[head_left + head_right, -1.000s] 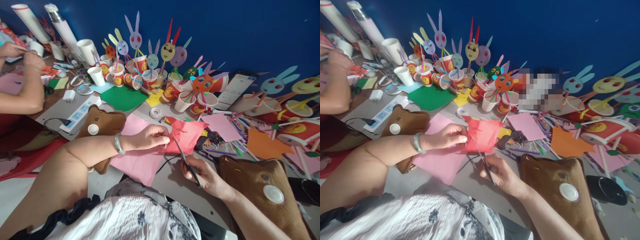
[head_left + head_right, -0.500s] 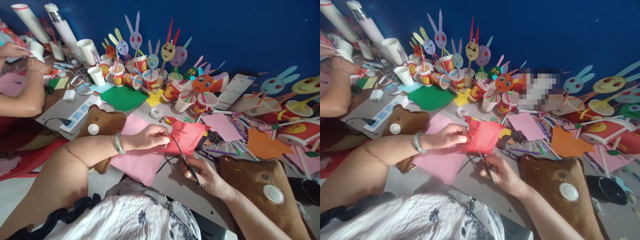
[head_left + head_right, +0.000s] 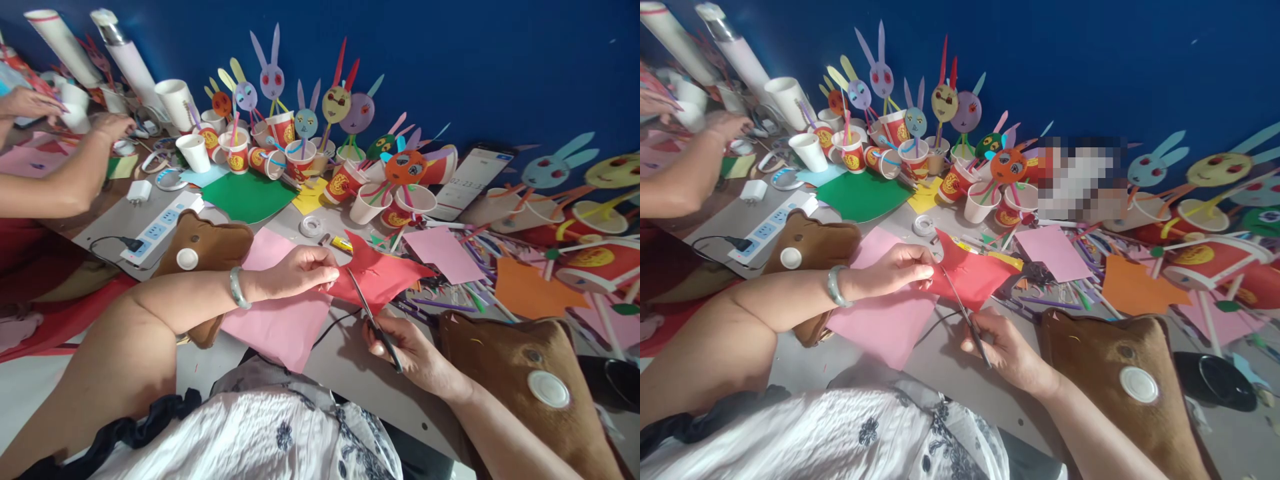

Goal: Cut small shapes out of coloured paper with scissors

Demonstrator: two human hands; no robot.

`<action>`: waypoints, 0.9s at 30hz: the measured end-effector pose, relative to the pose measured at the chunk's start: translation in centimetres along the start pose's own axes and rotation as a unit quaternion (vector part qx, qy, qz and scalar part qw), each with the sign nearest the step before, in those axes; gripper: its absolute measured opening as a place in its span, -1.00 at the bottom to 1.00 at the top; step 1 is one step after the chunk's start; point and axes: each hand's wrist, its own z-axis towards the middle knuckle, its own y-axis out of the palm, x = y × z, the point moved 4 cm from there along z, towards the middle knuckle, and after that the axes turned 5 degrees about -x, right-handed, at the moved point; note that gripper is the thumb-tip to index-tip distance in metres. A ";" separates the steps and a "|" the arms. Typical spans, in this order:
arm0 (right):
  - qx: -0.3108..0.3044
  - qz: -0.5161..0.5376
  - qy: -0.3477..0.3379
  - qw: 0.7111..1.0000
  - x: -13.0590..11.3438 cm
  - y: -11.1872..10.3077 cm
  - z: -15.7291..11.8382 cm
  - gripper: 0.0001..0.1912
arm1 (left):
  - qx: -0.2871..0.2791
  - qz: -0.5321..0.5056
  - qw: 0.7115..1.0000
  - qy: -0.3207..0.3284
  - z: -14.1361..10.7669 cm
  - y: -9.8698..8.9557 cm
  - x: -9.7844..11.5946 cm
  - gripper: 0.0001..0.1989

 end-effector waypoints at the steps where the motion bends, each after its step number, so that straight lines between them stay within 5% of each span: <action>1: 0.001 0.000 0.002 1.000 0.0 0.0 0.0 -0.38 | -0.004 0.001 1.000 -0.001 0.0 0.1 0.0 -0.78; 27: -0.005 -0.048 0.009 0.999 -1.3 -0.1 0.1 -0.35 | -0.044 0.093 0.995 -0.007 0.0 0.2 -0.2 -0.77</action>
